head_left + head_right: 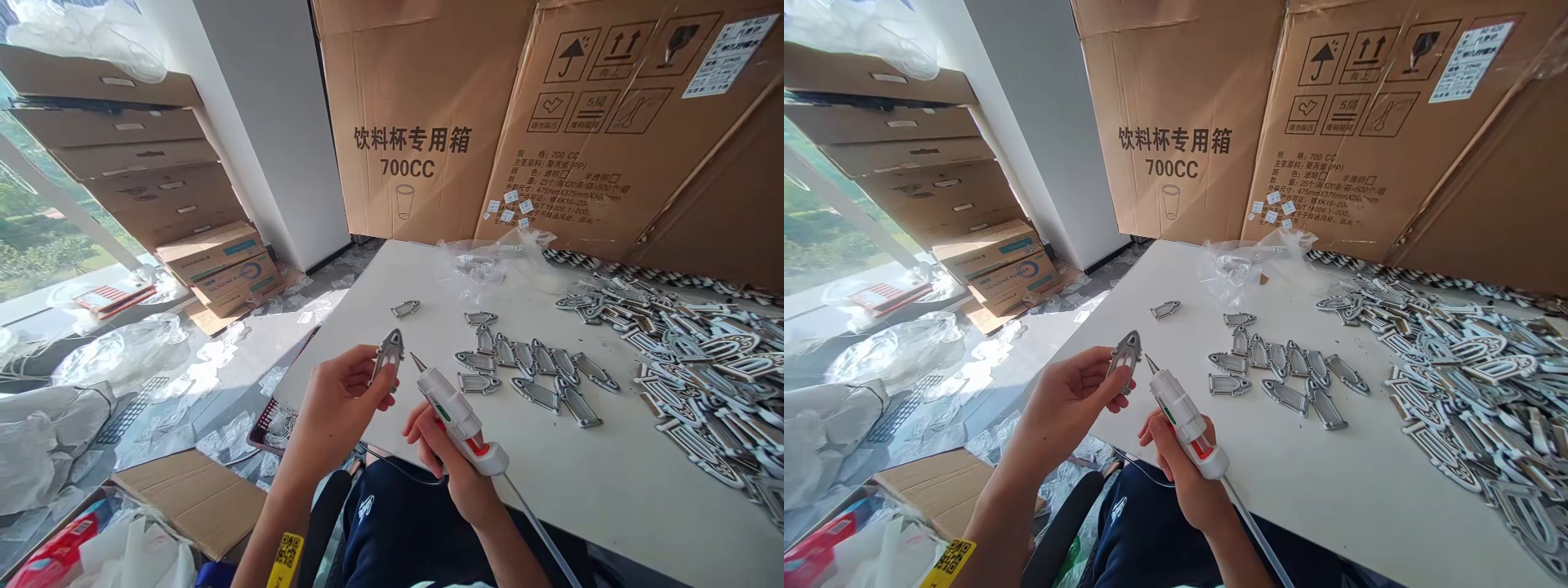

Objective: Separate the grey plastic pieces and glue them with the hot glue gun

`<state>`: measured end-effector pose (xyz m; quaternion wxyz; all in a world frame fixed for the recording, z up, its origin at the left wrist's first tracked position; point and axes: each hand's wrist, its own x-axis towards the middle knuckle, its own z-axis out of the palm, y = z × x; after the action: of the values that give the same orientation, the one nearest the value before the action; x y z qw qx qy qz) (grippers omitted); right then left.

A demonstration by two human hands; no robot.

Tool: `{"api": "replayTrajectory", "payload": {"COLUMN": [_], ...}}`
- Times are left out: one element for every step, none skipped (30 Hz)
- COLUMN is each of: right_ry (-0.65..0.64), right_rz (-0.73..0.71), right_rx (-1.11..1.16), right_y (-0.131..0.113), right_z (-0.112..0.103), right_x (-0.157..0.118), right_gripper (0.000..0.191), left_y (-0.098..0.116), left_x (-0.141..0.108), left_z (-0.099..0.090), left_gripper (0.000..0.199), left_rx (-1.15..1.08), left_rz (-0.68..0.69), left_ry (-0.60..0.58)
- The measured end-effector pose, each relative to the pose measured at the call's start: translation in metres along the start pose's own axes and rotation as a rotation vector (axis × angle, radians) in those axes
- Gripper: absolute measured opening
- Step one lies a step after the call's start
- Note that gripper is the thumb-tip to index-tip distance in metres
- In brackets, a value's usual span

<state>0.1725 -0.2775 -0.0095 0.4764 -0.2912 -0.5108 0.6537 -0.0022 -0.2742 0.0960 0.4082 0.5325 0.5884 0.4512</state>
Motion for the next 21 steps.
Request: {"api": "replayTrajectory", "payload": {"right_ry": [0.001,0.003,0.004,0.006,0.006,0.004,0.001,-0.004,-0.007,-0.004,0.006,0.021,0.035,0.045,0.051,0.051,0.047,0.046,0.049,0.056,0.063], "right_rz": [0.009,0.019,0.027,0.034,0.043,0.052,0.062,0.073,0.081,0.088,0.09,0.091,0.093,0.097,0.101,0.105,0.109,0.114,0.118,0.121,0.124], "right_rx": [-0.004,-0.009,-0.014,-0.019,-0.025,-0.033,-0.042,-0.048,-0.052,-0.054,-0.056,-0.059,-0.063,-0.069,-0.075,-0.08,-0.087,-0.095,-0.105,-0.112,-0.114], "right_y": [0.0003,0.0003,0.0001,-0.0003,-0.001,-0.0016,-0.0022,-0.0025,-0.0026,-0.0025,-0.0022,-0.0018,-0.0015,-0.0015,-0.0016,-0.002,-0.0025,-0.0031,-0.0035,-0.0036,-0.0033], "right_z": [0.0002,0.0004,0.0006,0.0007,0.0008,0.0008,0.0008,0.0008,0.001,0.0012,0.0016,0.0019,0.0023,0.0026,0.0029,0.0031,0.0032,0.0033,0.0035,0.0037,0.004], "right_x": [0.0,-0.0001,-0.0004,-0.0006,-0.001,-0.0012,-0.0014,-0.0015,-0.0015,-0.0014,-0.0013,-0.0012,-0.0013,-0.0014,-0.0016,-0.0018,-0.002,-0.0021,-0.0021,-0.0021,-0.0021], "right_gripper": [0.045,0.046,0.047,0.048,0.049,0.049,0.05,0.051,0.051,0.052,0.053,0.053,0.054,0.054,0.055,0.056,0.056,0.057,0.057,0.058,0.058], "left_y": [-0.0002,-0.0004,-0.0007,-0.001,-0.0014,-0.0017,-0.0018,-0.0019,-0.0017,-0.0013,-0.0008,-0.0001,0.0005,0.001,0.0014,0.0015,0.0013,0.0009,0.0004,-0.0003,-0.001], "left_x": [-0.0001,-0.0003,-0.0005,-0.0008,-0.0012,-0.0015,-0.0019,-0.0022,-0.0025,-0.0027,-0.003,-0.0032,-0.0033,-0.0035,-0.0037,-0.004,-0.0042,-0.0045,-0.0047,-0.0049,-0.005], "left_z": [0.0006,0.0012,0.0018,0.0024,0.0029,0.0033,0.0036,0.0039,0.0041,0.0044,0.0047,0.0051,0.0055,0.0058,0.0061,0.0063,0.0064,0.0063,0.006,0.0056,0.0052], "left_gripper": [0.031,0.032,0.033,0.033,0.033,0.033,0.032,0.032,0.032,0.032,0.032,0.032,0.032,0.033,0.033,0.033,0.033,0.032,0.032,0.032,0.032], "left_rx": [-0.002,-0.001,0.001,0.003,0.007,0.009,0.013,0.017,0.024,0.031,0.036,0.04,0.042,0.043,0.044,0.047,0.052,0.056,0.06,0.064,0.067], "left_rz": [-0.004,-0.007,-0.009,-0.009,-0.007,-0.003,0.001,0.005,0.009,0.013,0.015,0.017,0.018,0.018,0.018,0.017,0.016,0.015,0.014,0.015,0.015], "left_ry": [0.004,0.008,0.008,0.005,0.001,-0.003,-0.005,-0.006,-0.007,-0.009,-0.012,-0.012,-0.008,-0.003,0.002,0.005,0.006,0.004,0.001,-0.003,-0.008]}}
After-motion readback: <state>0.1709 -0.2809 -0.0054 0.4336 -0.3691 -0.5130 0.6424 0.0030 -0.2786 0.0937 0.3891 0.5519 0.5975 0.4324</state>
